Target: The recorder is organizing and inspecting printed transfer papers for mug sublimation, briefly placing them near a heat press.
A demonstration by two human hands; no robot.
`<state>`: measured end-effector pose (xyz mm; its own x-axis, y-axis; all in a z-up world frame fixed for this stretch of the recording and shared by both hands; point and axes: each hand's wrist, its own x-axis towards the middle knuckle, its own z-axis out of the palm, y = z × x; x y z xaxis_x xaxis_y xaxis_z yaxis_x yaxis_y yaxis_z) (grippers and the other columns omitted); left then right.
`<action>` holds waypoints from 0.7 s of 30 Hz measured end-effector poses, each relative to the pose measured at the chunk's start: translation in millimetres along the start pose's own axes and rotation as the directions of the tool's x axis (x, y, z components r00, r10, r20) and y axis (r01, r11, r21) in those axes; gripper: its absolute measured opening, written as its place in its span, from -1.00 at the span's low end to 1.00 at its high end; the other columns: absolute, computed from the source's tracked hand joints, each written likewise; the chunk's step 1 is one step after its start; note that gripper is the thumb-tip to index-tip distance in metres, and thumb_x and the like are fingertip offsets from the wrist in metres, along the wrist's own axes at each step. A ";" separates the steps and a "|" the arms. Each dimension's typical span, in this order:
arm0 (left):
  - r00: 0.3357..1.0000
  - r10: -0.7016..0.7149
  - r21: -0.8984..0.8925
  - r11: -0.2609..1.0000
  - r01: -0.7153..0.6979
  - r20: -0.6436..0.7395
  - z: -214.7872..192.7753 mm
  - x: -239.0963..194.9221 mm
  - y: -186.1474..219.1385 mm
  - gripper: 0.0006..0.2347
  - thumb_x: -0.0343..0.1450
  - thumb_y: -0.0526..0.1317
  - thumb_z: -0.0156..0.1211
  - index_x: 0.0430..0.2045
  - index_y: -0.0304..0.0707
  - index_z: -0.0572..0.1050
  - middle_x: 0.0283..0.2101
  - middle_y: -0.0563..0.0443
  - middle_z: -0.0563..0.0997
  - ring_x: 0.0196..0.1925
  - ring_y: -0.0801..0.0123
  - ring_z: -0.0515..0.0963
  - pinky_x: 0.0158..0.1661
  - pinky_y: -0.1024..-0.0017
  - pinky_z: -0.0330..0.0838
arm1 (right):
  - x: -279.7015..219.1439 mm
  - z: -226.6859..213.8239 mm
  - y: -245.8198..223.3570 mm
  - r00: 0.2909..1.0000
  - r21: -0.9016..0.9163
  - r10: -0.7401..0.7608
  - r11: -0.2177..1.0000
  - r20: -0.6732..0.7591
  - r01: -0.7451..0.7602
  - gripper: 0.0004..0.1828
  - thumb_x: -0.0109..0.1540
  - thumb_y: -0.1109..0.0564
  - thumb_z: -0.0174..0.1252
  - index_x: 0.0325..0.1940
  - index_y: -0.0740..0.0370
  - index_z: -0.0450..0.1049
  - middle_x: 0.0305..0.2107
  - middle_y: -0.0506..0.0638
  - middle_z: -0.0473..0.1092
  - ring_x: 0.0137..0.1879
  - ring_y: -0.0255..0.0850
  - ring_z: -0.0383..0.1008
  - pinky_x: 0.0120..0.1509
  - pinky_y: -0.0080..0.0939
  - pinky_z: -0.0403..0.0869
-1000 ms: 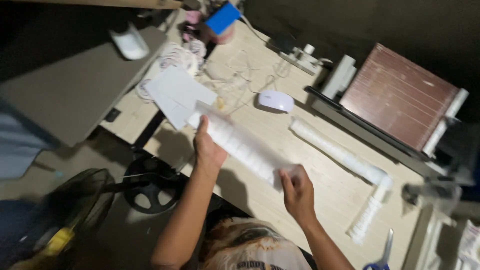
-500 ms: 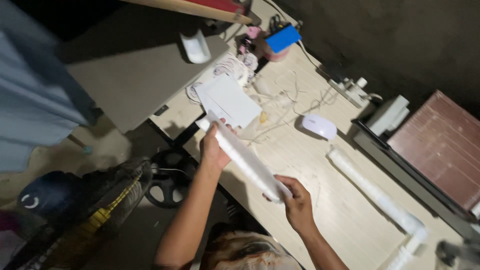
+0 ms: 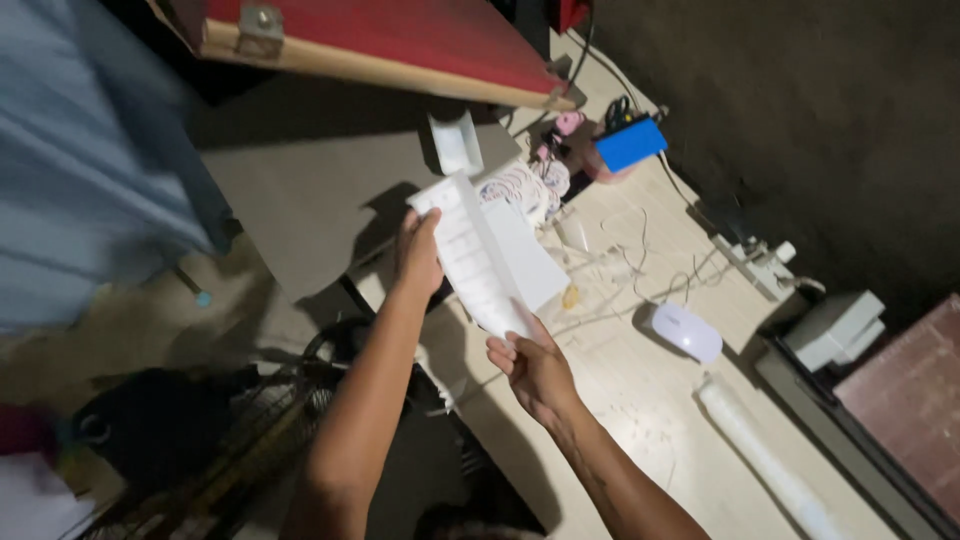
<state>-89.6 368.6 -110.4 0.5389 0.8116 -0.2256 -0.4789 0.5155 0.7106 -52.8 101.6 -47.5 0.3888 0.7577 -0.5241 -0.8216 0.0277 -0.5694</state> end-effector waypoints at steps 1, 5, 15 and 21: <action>1.000 0.007 -0.003 1.000 -0.007 0.001 -4.1 23.1 3.6 -0.71 0.45 -0.27 0.12 0.06 -0.33 0.42 0.06 -0.14 0.58 0.10 0.16 0.59 0.16 0.14 0.47 | 10.3 9.0 -4.3 1.000 -0.005 -0.002 1.000 0.006 0.002 -0.40 0.32 0.37 -0.12 0.47 0.16 0.23 -0.02 0.14 0.45 -0.09 -0.13 0.55 0.06 -0.14 0.57; 0.986 0.164 0.167 0.973 -0.156 -0.034 -19.1 103.2 22.7 -0.76 0.42 -0.34 0.17 -0.04 -0.36 0.45 -0.05 -0.11 0.61 -0.02 0.25 0.60 0.05 0.24 0.50 | 53.8 27.1 -15.6 0.999 0.019 -0.014 1.000 0.034 0.013 -0.38 0.30 0.39 -0.14 0.46 0.11 0.24 0.00 0.14 0.45 -0.10 -0.14 0.57 0.07 -0.16 0.57; 0.798 0.601 0.766 0.489 -0.418 0.051 -17.9 227.5 34.7 -0.48 0.37 -0.24 0.34 0.21 -0.41 0.29 0.25 -0.25 0.45 0.28 0.12 0.42 0.24 0.23 0.30 | 165.1 31.9 -24.5 0.990 0.101 -0.117 0.989 0.078 0.109 -0.40 0.32 0.42 -0.19 0.45 0.17 0.28 0.00 0.23 0.44 -0.06 -0.07 0.58 0.07 -0.09 0.60; 0.779 0.521 0.928 -0.076 -0.365 0.349 -91.4 326.5 -14.5 -0.52 0.54 -0.19 0.23 0.37 -0.26 0.26 0.45 -0.30 0.25 0.47 -0.07 0.15 0.38 0.08 0.04 | 190.4 38.6 -32.6 0.992 0.169 -0.117 0.980 0.057 0.105 -0.38 0.34 0.41 -0.23 0.47 0.12 0.26 0.06 0.24 0.44 -0.03 -0.08 0.58 0.04 -0.14 0.59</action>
<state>30.0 651.2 -255.3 0.4121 0.8049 0.4269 0.4829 -0.5903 0.6468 31.9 270.2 -104.3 0.4574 0.7854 -0.4170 -0.8346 0.2172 -0.5062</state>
